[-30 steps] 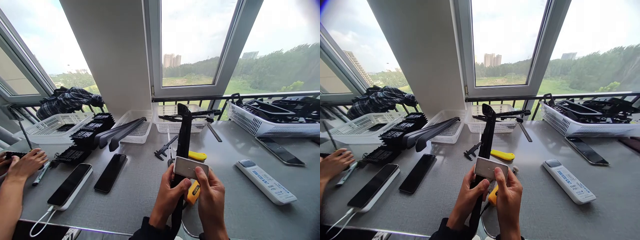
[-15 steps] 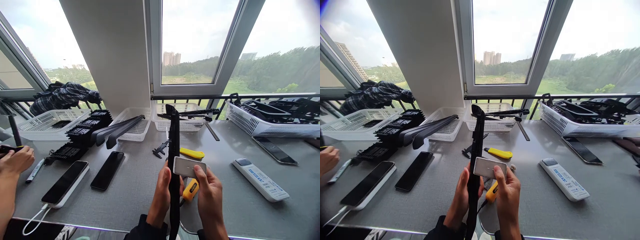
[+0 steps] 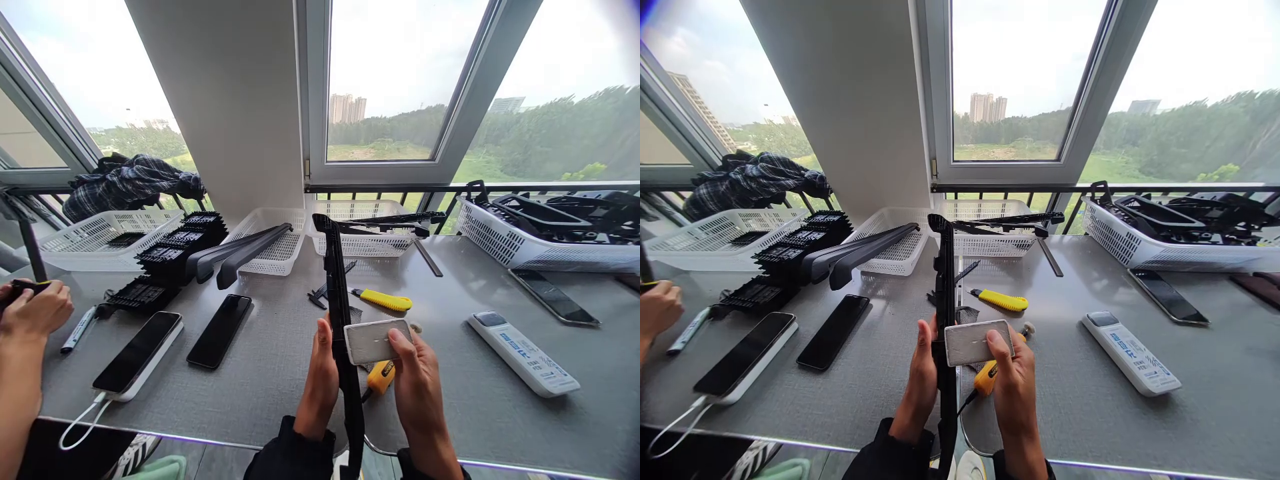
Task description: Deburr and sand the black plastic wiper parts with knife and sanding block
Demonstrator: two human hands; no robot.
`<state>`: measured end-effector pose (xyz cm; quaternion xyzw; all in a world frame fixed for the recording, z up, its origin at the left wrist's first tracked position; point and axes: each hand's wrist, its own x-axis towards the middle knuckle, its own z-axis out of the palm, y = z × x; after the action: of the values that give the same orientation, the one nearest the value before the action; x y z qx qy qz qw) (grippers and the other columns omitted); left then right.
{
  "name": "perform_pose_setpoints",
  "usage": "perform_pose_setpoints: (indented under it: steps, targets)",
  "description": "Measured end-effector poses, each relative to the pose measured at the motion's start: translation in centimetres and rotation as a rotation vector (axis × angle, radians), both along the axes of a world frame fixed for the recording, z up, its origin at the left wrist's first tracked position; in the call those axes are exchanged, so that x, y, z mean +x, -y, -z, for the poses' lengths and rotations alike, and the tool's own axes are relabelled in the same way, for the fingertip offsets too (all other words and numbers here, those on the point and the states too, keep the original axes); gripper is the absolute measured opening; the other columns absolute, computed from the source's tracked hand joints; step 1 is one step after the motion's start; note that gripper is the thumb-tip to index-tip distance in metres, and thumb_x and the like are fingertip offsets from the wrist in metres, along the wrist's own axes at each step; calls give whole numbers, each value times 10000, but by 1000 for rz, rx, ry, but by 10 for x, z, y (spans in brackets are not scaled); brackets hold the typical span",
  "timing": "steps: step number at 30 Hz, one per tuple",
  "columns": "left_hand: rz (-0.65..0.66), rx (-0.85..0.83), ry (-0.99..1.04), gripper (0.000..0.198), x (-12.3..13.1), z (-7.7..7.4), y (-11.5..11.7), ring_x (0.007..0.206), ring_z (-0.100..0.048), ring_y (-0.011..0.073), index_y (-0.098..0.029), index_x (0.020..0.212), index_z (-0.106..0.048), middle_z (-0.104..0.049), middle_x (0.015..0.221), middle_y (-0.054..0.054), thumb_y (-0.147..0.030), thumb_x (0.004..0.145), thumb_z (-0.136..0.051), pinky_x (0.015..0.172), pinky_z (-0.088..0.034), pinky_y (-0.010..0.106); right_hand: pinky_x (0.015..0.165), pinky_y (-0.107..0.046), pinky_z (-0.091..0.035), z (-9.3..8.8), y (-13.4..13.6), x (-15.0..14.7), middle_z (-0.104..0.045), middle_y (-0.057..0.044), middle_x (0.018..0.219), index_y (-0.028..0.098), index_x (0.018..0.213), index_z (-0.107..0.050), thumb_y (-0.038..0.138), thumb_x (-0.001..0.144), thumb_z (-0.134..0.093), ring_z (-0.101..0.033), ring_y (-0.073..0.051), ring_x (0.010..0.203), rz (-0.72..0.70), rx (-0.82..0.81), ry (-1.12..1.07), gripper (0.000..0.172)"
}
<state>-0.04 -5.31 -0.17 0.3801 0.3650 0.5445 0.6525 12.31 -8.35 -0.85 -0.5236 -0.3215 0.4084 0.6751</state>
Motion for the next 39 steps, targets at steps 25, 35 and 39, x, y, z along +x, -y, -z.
perform_pose_setpoints:
  steps: [25,35,39]
  targets:
    - [29,135,-172,365,-4,-6,-1,964,-627,245,-190,1054,-746,-728,985,72,-457,984,-508,873,-499,307,482,-241,-349,-3,-7,-12,-476,53,618,211,759,-596,702,829,-740,-369,-114,536,96,-46,-28,517]
    - [259,210,-215,237,6,-8,6,707,-444,156,-177,997,-649,-541,772,-4,-186,826,-485,681,-399,260,524,-238,-370,4,-5,0,-485,64,657,217,765,-543,631,888,-749,-418,-101,569,199,27,-121,479]
    - [282,236,-246,308,7,-10,6,686,-429,149,-166,1065,-666,-552,770,-4,-167,837,-460,659,-399,255,547,-246,-365,7,-4,1,-471,69,659,214,752,-536,618,901,-741,-409,-96,576,240,45,-88,478]
